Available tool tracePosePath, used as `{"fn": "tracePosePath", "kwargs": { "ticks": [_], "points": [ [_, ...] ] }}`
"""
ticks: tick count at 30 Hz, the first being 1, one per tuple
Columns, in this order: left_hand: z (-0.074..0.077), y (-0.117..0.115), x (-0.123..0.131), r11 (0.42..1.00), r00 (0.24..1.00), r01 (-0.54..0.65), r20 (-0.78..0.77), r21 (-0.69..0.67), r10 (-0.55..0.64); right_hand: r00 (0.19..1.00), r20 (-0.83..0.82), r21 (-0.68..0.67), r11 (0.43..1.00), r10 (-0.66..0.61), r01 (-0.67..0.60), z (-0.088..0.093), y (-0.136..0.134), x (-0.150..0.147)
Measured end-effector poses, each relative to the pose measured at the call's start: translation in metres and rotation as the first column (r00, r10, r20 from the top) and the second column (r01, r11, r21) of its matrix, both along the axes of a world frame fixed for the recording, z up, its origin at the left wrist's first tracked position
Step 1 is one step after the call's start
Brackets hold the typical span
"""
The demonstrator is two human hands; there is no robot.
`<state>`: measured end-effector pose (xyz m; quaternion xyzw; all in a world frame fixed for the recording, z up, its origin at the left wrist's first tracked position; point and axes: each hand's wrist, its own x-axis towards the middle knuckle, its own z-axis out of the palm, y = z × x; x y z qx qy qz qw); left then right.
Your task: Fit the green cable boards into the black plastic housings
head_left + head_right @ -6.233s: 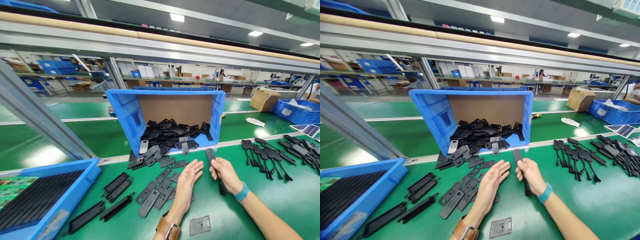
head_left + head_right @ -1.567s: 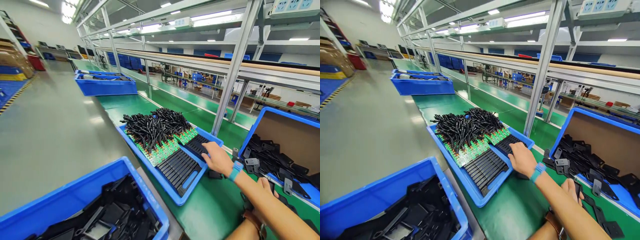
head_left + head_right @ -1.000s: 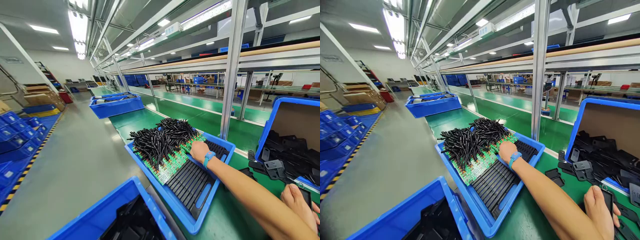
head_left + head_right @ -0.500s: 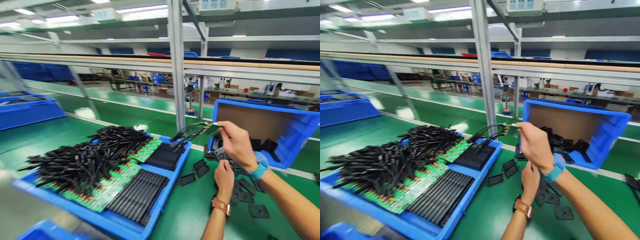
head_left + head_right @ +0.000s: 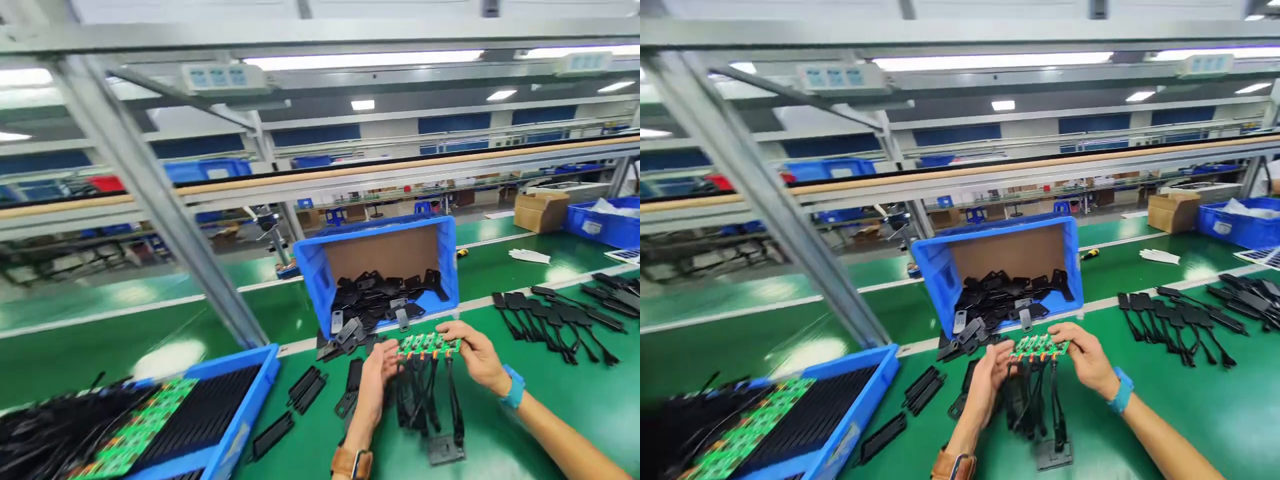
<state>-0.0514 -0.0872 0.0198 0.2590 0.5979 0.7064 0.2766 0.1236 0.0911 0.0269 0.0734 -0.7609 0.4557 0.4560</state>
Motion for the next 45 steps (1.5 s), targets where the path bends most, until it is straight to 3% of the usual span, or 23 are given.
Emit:
{"fn": "tracePosePath", "kwargs": {
  "ticks": [2,3,5,7,9,11,13,16,19,24,35,45],
  "points": [
    [0.002,0.017,0.016,0.979,0.904,0.202,0.378,0.031,-0.198,0.999,0.034,-0.071,0.997,0.026,-0.024,-0.014,0.003,-0.001],
    [0.003,0.026,0.023,0.973,0.838,0.229,0.501,0.037,-0.217,0.998,0.054,-0.115,0.993,0.019,-0.012,-0.020,0.005,-0.003],
    [0.004,0.041,0.033,0.989,0.775,0.144,0.617,0.031,-0.133,0.996,0.089,-0.262,0.964,-0.022,0.045,-0.030,0.010,-0.006],
    [0.002,0.052,0.038,0.999,0.788,0.004,0.616,0.035,-0.024,0.993,0.116,-0.491,0.868,-0.015,0.070,-0.039,0.015,-0.012],
    [-0.003,0.058,0.041,0.997,0.828,-0.068,0.560,0.048,0.030,0.987,0.128,-0.692,0.721,0.099,0.018,-0.047,0.020,-0.019],
    [-0.010,0.058,0.041,0.995,0.869,-0.070,0.495,0.067,0.027,0.966,0.134,-0.789,0.613,0.219,-0.030,-0.055,0.022,-0.025],
    [-0.016,0.055,0.038,0.996,0.897,-0.041,0.442,0.073,0.004,0.953,0.150,-0.820,0.572,0.262,-0.028,-0.061,0.023,-0.030],
    [-0.020,0.050,0.031,0.998,0.929,0.004,0.370,0.061,-0.026,0.934,0.197,-0.819,0.573,0.296,-0.009,-0.066,0.022,-0.032],
    [-0.021,0.047,0.023,0.998,0.946,0.022,0.322,0.060,-0.040,0.901,0.268,-0.791,0.612,0.342,0.003,-0.063,0.022,-0.029],
    [-0.023,0.046,0.021,0.997,0.939,0.025,0.342,0.066,-0.046,0.916,0.295,-0.741,0.670,0.272,0.040,-0.053,0.023,-0.023],
    [-0.014,0.040,0.026,0.997,0.881,0.077,0.467,0.031,-0.082,0.904,0.331,-0.757,0.648,0.270,0.084,-0.051,0.019,-0.018],
    [-0.019,0.044,0.028,0.999,0.909,0.037,0.416,-0.001,-0.033,0.884,0.356,-0.750,0.657,0.304,0.076,-0.044,0.011,-0.014]
  ]
}}
